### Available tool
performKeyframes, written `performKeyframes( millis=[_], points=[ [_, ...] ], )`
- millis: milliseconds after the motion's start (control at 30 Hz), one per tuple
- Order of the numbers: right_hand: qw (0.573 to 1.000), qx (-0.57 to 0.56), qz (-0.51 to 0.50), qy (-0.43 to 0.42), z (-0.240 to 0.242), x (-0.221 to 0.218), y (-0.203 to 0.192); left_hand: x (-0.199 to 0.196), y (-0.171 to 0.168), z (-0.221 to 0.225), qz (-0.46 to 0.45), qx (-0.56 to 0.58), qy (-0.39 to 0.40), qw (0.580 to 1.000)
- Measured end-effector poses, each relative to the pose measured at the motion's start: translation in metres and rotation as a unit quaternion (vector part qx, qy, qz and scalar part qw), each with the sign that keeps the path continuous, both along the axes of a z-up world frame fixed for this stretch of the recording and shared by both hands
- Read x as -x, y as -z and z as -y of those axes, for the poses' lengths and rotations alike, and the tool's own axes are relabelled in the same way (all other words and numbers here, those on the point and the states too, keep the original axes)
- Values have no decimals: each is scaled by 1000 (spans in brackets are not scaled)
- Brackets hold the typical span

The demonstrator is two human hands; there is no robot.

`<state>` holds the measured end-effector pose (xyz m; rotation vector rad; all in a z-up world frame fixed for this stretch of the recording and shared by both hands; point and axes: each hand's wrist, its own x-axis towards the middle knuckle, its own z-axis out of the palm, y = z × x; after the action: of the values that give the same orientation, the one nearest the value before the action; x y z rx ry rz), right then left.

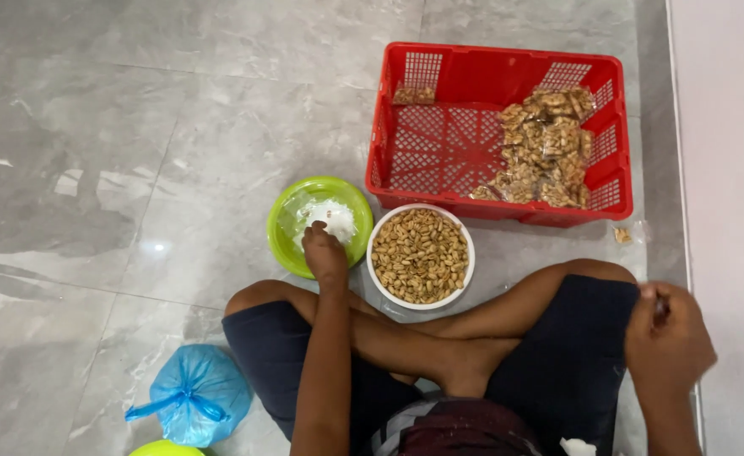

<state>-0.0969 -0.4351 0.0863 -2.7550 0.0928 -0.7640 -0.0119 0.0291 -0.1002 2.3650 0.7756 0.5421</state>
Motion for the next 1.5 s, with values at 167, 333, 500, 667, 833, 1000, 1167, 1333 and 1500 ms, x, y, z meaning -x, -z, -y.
performKeyframes(
  millis=[167,333,500,667,833,1000,1167,1333,1500],
  points=[
    [914,-93,-353,175,93,64,118,3,-45,11,96,11,9,995],
    [855,-123,-448,230,146,142,248,1,-61,16,154,155,0,976],
    [865,-99,-425,247,167,165,309,2,-69,16,209,342,-2,916],
    [874,-96,-412,239,176,155,311,-3,-59,12,244,401,0,883],
    [900,-51,-333,276,200,173,359,-5,-55,11,286,534,-8,795],
    [853,-133,-420,281,192,156,326,-5,-59,11,306,684,-9,662],
    [874,-81,-416,237,196,166,323,-4,-57,13,311,712,0,630],
    [871,-55,-428,235,196,166,322,-5,-58,14,300,710,7,637],
    [865,-36,-438,240,193,163,324,-4,-72,18,250,680,-5,689]
  ],
)
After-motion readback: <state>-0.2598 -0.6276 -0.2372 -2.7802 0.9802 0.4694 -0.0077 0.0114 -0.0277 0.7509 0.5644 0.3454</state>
